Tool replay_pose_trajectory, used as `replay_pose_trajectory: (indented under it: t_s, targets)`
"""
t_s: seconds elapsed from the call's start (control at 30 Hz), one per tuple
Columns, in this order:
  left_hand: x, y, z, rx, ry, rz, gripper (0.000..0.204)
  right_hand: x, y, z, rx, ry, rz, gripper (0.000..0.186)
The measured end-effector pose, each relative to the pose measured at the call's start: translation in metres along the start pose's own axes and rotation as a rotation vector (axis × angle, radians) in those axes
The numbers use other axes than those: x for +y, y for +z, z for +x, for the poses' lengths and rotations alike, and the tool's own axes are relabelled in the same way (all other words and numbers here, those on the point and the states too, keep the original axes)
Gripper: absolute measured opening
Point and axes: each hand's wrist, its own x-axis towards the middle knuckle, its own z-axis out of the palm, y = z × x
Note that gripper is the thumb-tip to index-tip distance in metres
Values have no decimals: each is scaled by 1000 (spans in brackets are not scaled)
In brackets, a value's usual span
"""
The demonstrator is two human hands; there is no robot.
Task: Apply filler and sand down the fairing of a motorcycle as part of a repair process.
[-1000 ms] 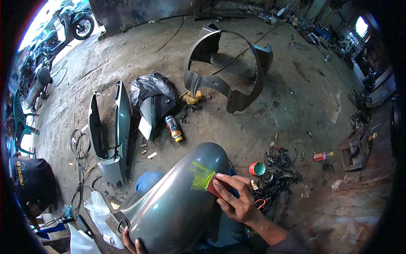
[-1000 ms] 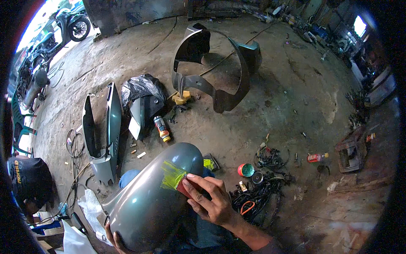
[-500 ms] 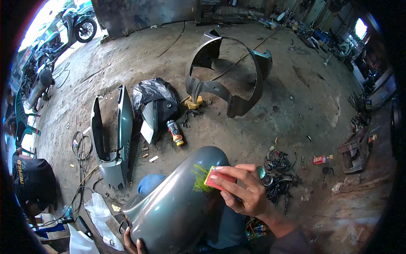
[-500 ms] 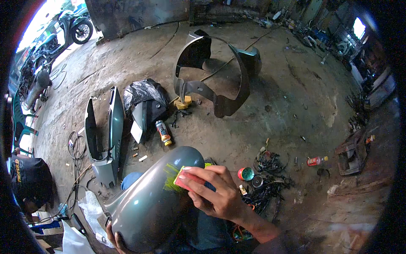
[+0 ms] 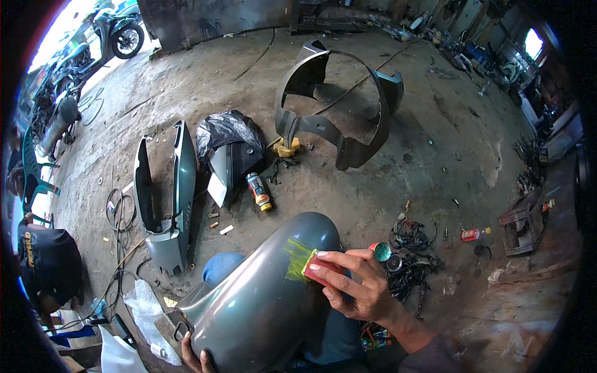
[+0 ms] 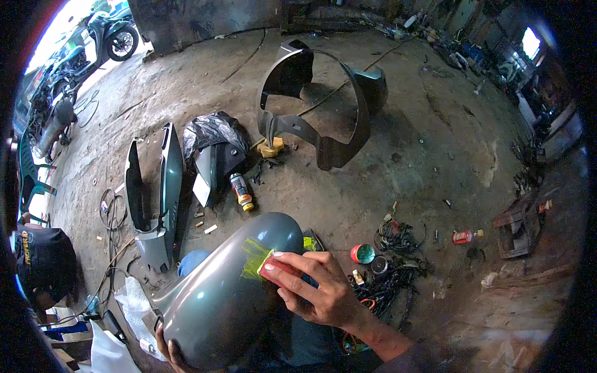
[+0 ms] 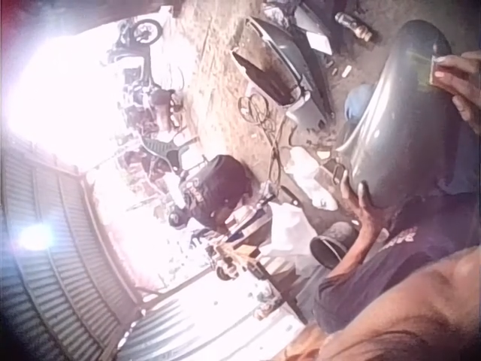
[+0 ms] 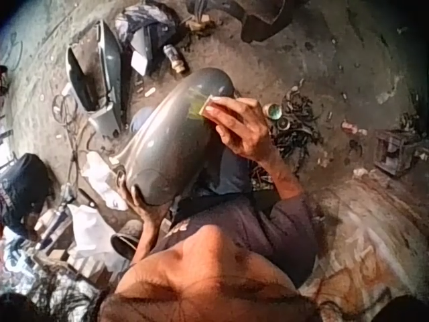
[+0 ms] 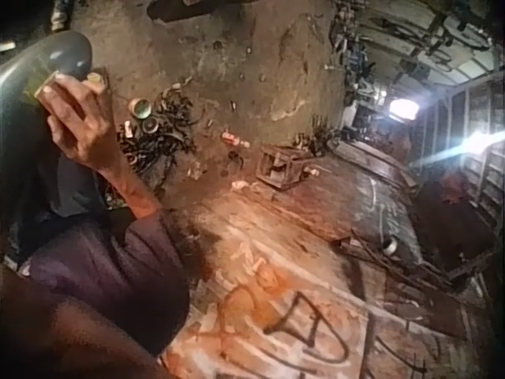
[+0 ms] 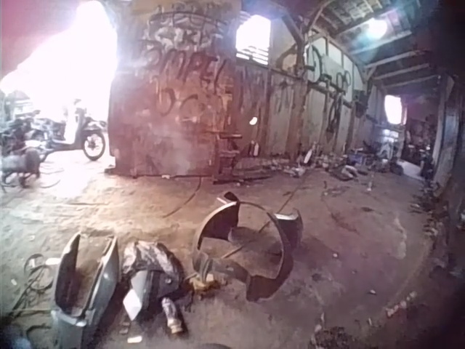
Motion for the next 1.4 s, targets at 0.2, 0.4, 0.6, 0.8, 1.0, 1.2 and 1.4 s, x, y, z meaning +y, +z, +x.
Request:
replay_pose_trajectory:
  t_s: [0.2,0.4,0.6,0.8,1.0,1.2,1.4]
  targets:
    - [1,-2,1,9,37,14,130,-1,-3,-9,6,20,-11,35]
    - [20,-6,16,34,163,87,130,-1,-3,-16,14,34,-12,34]
    - [7,-4,5,15,112,82,130,-1,-5,-21,-5,49,-18,36]
    - [-4,-1,-2,-7,20,37,129,-3,-13,-24,22,92,6,32]
    - [-1,-2,-1,-17,39,69,128,-10,-19,-5,146,225,208,36]
    - [13,-3,8,39,103,61,128,-4,9,-10,21,26,-54,47]
    - [3,-3,0,11,26,34,129,-1,14,-27,-1,34,-90,47]
